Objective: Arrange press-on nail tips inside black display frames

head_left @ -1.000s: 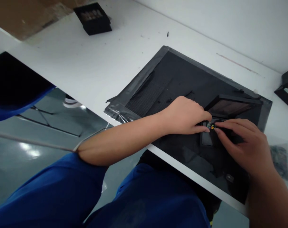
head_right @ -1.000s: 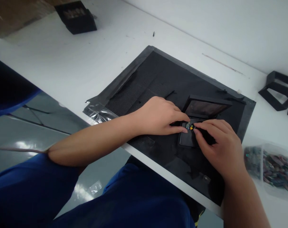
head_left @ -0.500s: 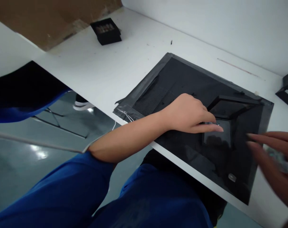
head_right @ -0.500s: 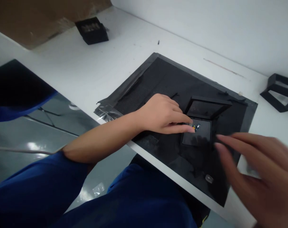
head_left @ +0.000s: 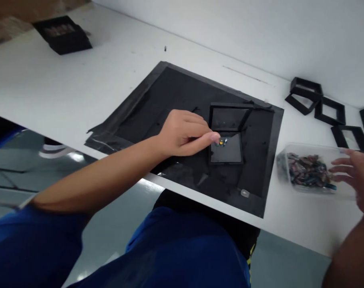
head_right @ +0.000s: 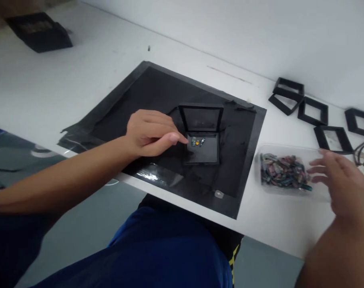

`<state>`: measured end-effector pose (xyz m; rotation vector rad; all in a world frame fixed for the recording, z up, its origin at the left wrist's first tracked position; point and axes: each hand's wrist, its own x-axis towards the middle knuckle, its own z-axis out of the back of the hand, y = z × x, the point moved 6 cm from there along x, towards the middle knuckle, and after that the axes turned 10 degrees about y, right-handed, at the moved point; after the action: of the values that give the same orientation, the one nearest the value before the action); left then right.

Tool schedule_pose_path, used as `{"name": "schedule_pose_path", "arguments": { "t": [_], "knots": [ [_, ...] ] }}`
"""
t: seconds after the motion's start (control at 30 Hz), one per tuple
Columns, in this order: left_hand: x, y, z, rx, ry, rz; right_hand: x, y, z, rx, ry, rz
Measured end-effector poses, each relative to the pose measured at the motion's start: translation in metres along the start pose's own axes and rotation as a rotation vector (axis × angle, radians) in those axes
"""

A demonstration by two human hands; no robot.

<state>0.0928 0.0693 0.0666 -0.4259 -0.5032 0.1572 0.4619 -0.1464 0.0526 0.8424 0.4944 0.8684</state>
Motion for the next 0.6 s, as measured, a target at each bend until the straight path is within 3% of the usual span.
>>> {"name": "schedule_pose_path", "arguments": {
  "t": [0.07,0.17,0.3,0.47,0.6],
  "knots": [
    [0.007,-0.009,-0.003,-0.047,-0.01,-0.064,0.003,-0.015,-0.011,0.142,0.035,-0.122],
    [0.033,-0.044,-0.017,-0.08,0.067,-0.24,0.002,-0.018,-0.031,0.286,0.141,-0.194],
    [0.089,-0.104,-0.061,0.079,0.284,-0.414,-0.005,-0.011,-0.053,0.359,0.214,-0.209],
    [0.142,-0.123,-0.125,0.25,0.575,-0.212,-0.011,-0.003,-0.064,0.355,0.218,-0.177],
    [0.147,-0.123,-0.14,0.277,0.635,-0.182,-0.011,-0.006,-0.064,0.338,0.204,-0.161]
  ]
}}
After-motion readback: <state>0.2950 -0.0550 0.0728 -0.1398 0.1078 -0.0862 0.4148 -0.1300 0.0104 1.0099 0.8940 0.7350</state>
